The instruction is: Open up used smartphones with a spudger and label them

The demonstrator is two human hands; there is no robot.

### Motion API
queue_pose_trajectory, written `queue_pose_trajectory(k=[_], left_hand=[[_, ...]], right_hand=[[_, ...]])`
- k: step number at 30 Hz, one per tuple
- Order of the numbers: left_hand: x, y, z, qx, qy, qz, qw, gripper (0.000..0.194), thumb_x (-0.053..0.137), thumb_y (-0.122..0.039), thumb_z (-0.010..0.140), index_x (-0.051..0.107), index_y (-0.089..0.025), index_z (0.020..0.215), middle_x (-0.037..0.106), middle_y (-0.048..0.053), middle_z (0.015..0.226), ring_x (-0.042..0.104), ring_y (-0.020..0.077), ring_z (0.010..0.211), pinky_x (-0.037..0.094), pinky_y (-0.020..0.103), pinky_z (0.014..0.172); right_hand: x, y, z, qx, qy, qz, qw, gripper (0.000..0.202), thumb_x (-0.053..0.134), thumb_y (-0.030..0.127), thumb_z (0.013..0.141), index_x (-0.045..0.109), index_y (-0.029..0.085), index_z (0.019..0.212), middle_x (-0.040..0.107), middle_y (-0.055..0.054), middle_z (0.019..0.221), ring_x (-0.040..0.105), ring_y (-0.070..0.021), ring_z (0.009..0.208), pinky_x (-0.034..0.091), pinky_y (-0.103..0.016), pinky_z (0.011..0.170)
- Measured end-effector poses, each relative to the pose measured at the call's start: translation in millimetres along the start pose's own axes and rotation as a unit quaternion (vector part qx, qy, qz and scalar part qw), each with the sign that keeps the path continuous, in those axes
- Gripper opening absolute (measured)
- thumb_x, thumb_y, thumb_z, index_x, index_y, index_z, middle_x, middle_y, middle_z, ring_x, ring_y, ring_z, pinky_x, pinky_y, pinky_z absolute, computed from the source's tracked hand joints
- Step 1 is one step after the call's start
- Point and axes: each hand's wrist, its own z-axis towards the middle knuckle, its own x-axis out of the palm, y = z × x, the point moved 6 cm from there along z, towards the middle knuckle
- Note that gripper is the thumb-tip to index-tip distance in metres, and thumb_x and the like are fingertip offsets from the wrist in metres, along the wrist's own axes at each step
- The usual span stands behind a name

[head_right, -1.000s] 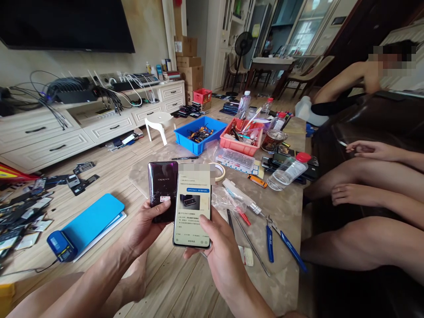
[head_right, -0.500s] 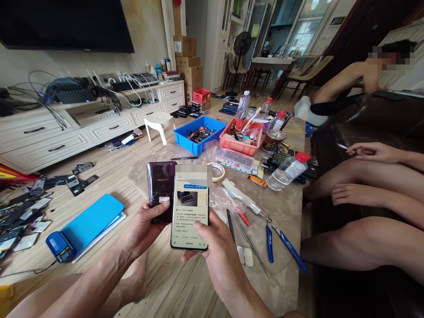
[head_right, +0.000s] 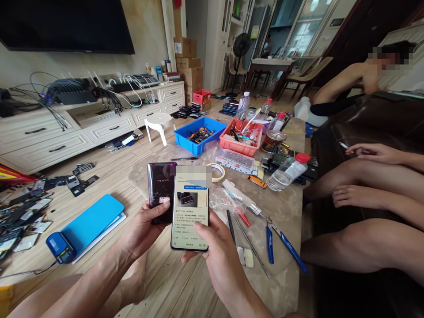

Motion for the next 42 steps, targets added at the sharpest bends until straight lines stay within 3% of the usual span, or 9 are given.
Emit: queue_pose_trajectory(k=[20,29,36,42], left_hand=[[-2.8,2.6,1.3,0.002,0.002,-0.016,1.000,0.023,0.085,-0.021,0.077,0.077,-0.015,0.097,0.079,0.006,0.096,0.071,0.0165,0.082,0.058,0.029,0.078],[-0.6,1.0,0.2,-0.002,0.009,-0.014,1.000,0.026,0.085,-0.021,0.077,0.077,-0.014,0.101,0.079,0.009,0.101,0.072,0.0197,0.088,0.058,0.031,0.081],[-1.8,1.8,1.4,-0.004,-0.007,-0.017,1.000,0.028,0.087,-0.020,0.073,0.076,-0.014,0.099,0.079,0.008,0.099,0.072,0.0186,0.085,0.058,0.030,0.079],[-1.9,2.8,1.4,-0.001,0.015,-0.007,1.000,0.027,0.084,-0.022,0.078,0.076,-0.015,0.103,0.079,0.008,0.101,0.072,0.0196,0.088,0.058,0.032,0.082]], right_hand=[[2.2,2.1,-1.3,0.007,-0.007,0.002,1.000,0.033,0.069,0.030,0.085,0.074,0.021,0.116,0.078,-0.009,0.097,0.068,-0.0216,0.074,0.056,-0.027,0.050],[-2.3,-3.7,3.0,0.000,0.004,0.004,1.000,0.033,0.072,0.040,0.089,0.072,0.021,0.116,0.076,-0.008,0.093,0.067,-0.0203,0.071,0.057,-0.026,0.048],[-1.7,-1.8,2.8,0.000,0.007,0.002,1.000,0.033,0.073,0.037,0.086,0.074,0.021,0.115,0.076,-0.007,0.095,0.067,-0.0193,0.071,0.058,-0.025,0.047],[-2.7,-3.8,2.9,0.000,0.006,0.001,1.000,0.034,0.073,0.038,0.087,0.073,0.020,0.116,0.076,-0.008,0.095,0.067,-0.0197,0.072,0.058,-0.025,0.048]])
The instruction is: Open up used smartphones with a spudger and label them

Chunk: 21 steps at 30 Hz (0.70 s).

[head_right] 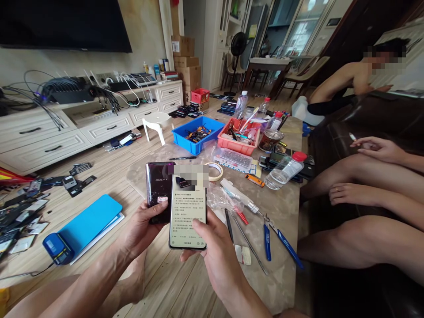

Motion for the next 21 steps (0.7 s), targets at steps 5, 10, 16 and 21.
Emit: queue_pose_trajectory(k=[5,10,16,21], left_hand=[[0.1,-0.7,-0.2,-0.001,0.001,0.005,1.000,0.025,0.083,-0.022,0.079,0.076,-0.014,0.102,0.079,0.009,0.101,0.072,0.0199,0.089,0.059,0.031,0.080],[0.5,-0.9,0.3,-0.001,-0.004,-0.001,1.000,0.025,0.084,-0.021,0.078,0.077,-0.014,0.100,0.080,0.009,0.101,0.073,0.0198,0.089,0.059,0.030,0.079],[-0.5,0.2,0.3,0.001,-0.008,-0.001,1.000,0.027,0.084,-0.020,0.078,0.076,-0.014,0.103,0.079,0.009,0.101,0.072,0.0199,0.089,0.059,0.031,0.081],[-1.4,0.1,-0.4,-0.001,-0.008,-0.001,1.000,0.026,0.084,-0.020,0.077,0.076,-0.014,0.102,0.079,0.009,0.100,0.072,0.0194,0.087,0.059,0.031,0.080]], right_hand=[[-0.4,-0.2,-0.1,0.001,-0.001,-0.002,1.000,0.035,0.072,0.040,0.087,0.073,0.021,0.117,0.076,-0.008,0.095,0.067,-0.0198,0.072,0.057,-0.025,0.047],[-0.2,-0.6,0.5,0.004,-0.002,0.001,1.000,0.037,0.074,0.041,0.087,0.073,0.020,0.117,0.076,-0.009,0.095,0.067,-0.0199,0.072,0.058,-0.026,0.047],[0.3,1.2,0.3,0.001,0.008,0.001,1.000,0.034,0.071,0.037,0.087,0.073,0.021,0.116,0.077,-0.009,0.095,0.067,-0.0202,0.072,0.058,-0.026,0.048],[-0.7,-0.1,-0.6,0.001,0.012,-0.001,1.000,0.035,0.069,0.035,0.087,0.073,0.020,0.119,0.077,-0.011,0.100,0.068,-0.0219,0.076,0.058,-0.027,0.049]])
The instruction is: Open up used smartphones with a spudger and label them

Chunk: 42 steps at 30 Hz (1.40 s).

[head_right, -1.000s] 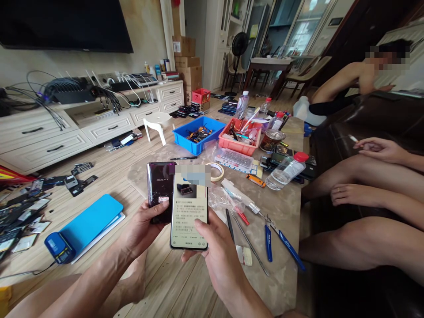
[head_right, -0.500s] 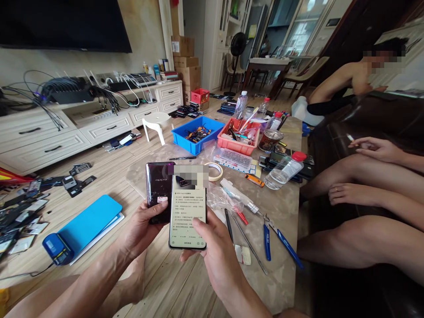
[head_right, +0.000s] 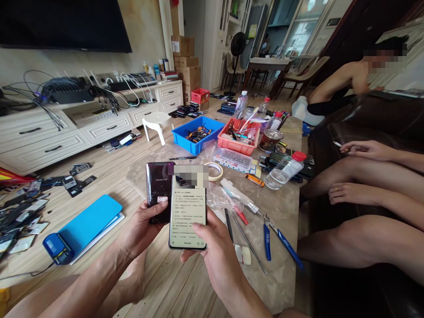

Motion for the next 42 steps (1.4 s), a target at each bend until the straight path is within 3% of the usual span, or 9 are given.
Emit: queue_pose_trajectory(k=[11,27,42], left_hand=[[3.9,-2.2,-0.9,-0.003,-0.018,-0.013,1.000,0.030,0.089,-0.020,0.071,0.077,-0.014,0.097,0.079,0.008,0.098,0.072,0.0190,0.084,0.057,0.031,0.080],[-0.7,-0.4,-0.2,-0.002,-0.018,-0.003,1.000,0.027,0.085,-0.020,0.076,0.075,-0.014,0.100,0.078,0.009,0.101,0.071,0.0198,0.087,0.056,0.032,0.082],[-1.1,-0.2,-0.1,-0.002,-0.028,-0.019,0.999,0.026,0.088,-0.020,0.071,0.077,-0.014,0.094,0.079,0.007,0.094,0.071,0.0187,0.081,0.057,0.030,0.077]], right_hand=[[0.4,-1.1,1.2,-0.006,-0.002,0.003,1.000,0.033,0.068,0.037,0.090,0.073,0.022,0.119,0.076,-0.009,0.097,0.067,-0.0199,0.072,0.058,-0.026,0.048],[1.8,-0.9,0.8,-0.005,-0.010,-0.003,1.000,0.034,0.071,0.038,0.087,0.073,0.022,0.117,0.075,-0.008,0.098,0.067,-0.0203,0.073,0.057,-0.025,0.047],[2.1,-1.7,1.0,-0.003,0.000,-0.002,1.000,0.036,0.069,0.032,0.084,0.074,0.023,0.119,0.076,-0.008,0.097,0.068,-0.0216,0.073,0.056,-0.026,0.046]])
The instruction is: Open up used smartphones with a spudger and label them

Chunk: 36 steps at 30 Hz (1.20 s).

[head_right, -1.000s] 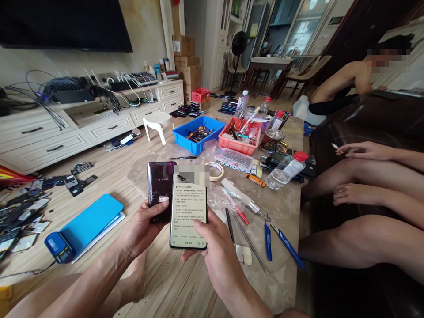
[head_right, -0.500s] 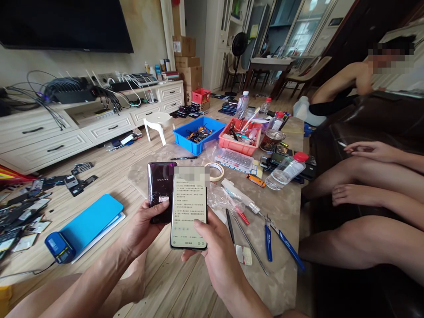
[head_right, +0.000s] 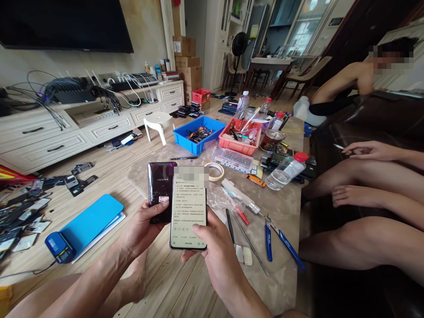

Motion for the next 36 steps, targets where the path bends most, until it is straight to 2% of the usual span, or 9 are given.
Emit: queue_pose_trajectory(k=[10,16,23,30,36], left_hand=[[-0.6,0,0,0.003,0.005,0.012,1.000,0.028,0.087,-0.021,0.073,0.077,-0.013,0.098,0.079,0.009,0.099,0.071,0.0188,0.083,0.057,0.030,0.078],[0.5,0,0,-0.001,0.013,0.006,1.000,0.026,0.086,-0.021,0.075,0.077,-0.014,0.099,0.079,0.009,0.100,0.072,0.0196,0.086,0.058,0.031,0.080],[0.5,0,1,0.003,0.024,0.012,1.000,0.025,0.084,-0.021,0.078,0.077,-0.014,0.101,0.080,0.008,0.102,0.072,0.0187,0.089,0.057,0.029,0.082],[-3.1,0,4,0.007,-0.007,0.044,0.999,0.028,0.082,-0.024,0.078,0.074,-0.013,0.103,0.078,0.009,0.100,0.071,0.0188,0.085,0.056,0.030,0.078],[-14.8,-2,14,0.025,-0.041,0.087,0.995,0.029,0.072,-0.015,0.072,0.070,-0.016,0.100,0.076,0.004,0.089,0.069,0.0175,0.075,0.053,0.027,0.065]], right_hand=[[-1,-1,1,-0.003,-0.008,-0.004,1.000,0.037,0.070,0.044,0.090,0.073,0.023,0.120,0.075,-0.009,0.095,0.065,-0.0198,0.071,0.056,-0.025,0.046],[0,0,0,0.006,0.007,-0.013,1.000,0.035,0.071,0.033,0.084,0.074,0.025,0.118,0.076,-0.006,0.097,0.067,-0.0205,0.074,0.057,-0.026,0.048],[-2,-1,1,0.004,0.003,-0.016,1.000,0.032,0.070,0.034,0.085,0.075,0.022,0.114,0.075,-0.008,0.094,0.067,-0.0208,0.073,0.057,-0.026,0.048],[0,0,0,0.007,0.006,-0.008,1.000,0.036,0.070,0.033,0.085,0.073,0.022,0.119,0.075,-0.007,0.097,0.067,-0.0208,0.074,0.056,-0.025,0.048],[0,1,1,0.004,-0.002,-0.007,1.000,0.031,0.070,0.032,0.084,0.075,0.022,0.113,0.075,-0.007,0.096,0.067,-0.0204,0.073,0.057,-0.026,0.048]])
